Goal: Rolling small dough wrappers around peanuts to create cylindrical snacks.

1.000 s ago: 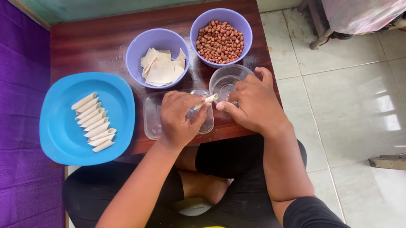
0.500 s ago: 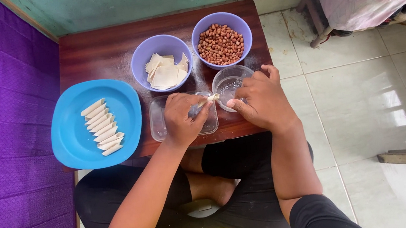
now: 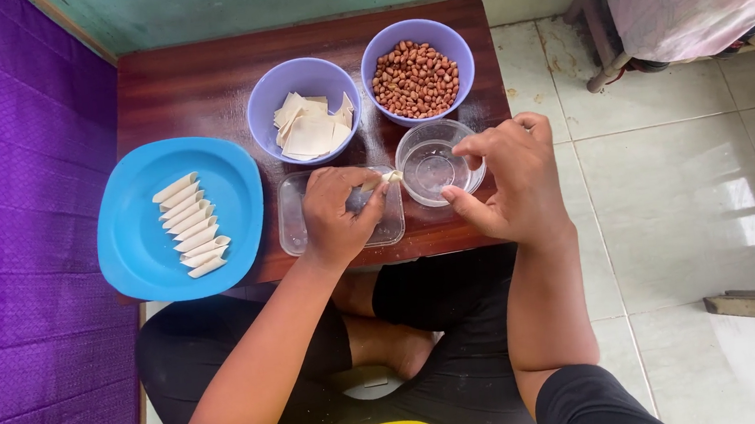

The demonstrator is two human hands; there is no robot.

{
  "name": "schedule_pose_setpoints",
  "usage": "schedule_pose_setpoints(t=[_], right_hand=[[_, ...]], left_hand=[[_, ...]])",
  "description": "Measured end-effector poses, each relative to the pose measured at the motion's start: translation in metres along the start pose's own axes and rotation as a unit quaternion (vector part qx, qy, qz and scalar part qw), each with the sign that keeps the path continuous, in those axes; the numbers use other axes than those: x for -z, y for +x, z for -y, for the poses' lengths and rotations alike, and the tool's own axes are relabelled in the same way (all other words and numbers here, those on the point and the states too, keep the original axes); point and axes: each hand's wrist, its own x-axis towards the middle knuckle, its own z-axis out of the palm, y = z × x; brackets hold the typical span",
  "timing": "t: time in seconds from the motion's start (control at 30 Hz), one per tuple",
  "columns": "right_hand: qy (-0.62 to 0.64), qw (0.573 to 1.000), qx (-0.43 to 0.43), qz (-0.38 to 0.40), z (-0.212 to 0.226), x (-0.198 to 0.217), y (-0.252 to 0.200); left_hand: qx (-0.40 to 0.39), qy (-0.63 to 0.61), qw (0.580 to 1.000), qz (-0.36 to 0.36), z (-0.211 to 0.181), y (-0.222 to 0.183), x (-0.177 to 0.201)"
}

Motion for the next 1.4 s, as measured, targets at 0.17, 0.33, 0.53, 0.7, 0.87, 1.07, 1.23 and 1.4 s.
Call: schedule_pose_setpoints(t=[0.17, 0.33, 0.53, 0.7, 0.87, 1.07, 1.23, 1.4], right_hand=[[0.037, 0.998, -0.029, 0.042, -0.001, 0.0, 0.0], [0.052, 0.995, -0.043, 0.079, 0.003, 0.001, 0.0], [0.068, 0.996, -0.034, 0.052, 0.007, 0.001, 0.003], [0.07, 0.996, -0.035, 0.048, 0.003, 0.0, 0.001], [0.061, 0.996, -0.04, 0.049, 0.004, 0.002, 0.005], [-0.013, 0.996, -0.035, 0.082, 0.004, 0.005, 0.007], [-0.044, 0.995, -0.034, 0.077, 0.002, 0.003, 0.005], [0.013, 0.997, -0.053, 0.052, -0.001, 0.001, 0.004]], left_hand=[[0.0, -0.001, 1.0, 0.016, -0.006, 0.004, 0.001], [0.009, 0.0, 1.0, 0.017, -0.006, 0.004, 0.002], [0.021, -0.003, 1.0, 0.018, -0.007, 0.005, 0.003], [0.024, -0.001, 0.999, 0.023, -0.005, 0.003, 0.004], [0.035, 0.002, 0.999, 0.025, -0.006, 0.002, 0.005], [0.046, -0.003, 0.998, 0.034, -0.008, 0.003, 0.006], [0.051, -0.003, 0.998, 0.034, -0.01, 0.003, 0.006], [0.054, -0.005, 0.998, 0.034, -0.005, 0.001, 0.006]])
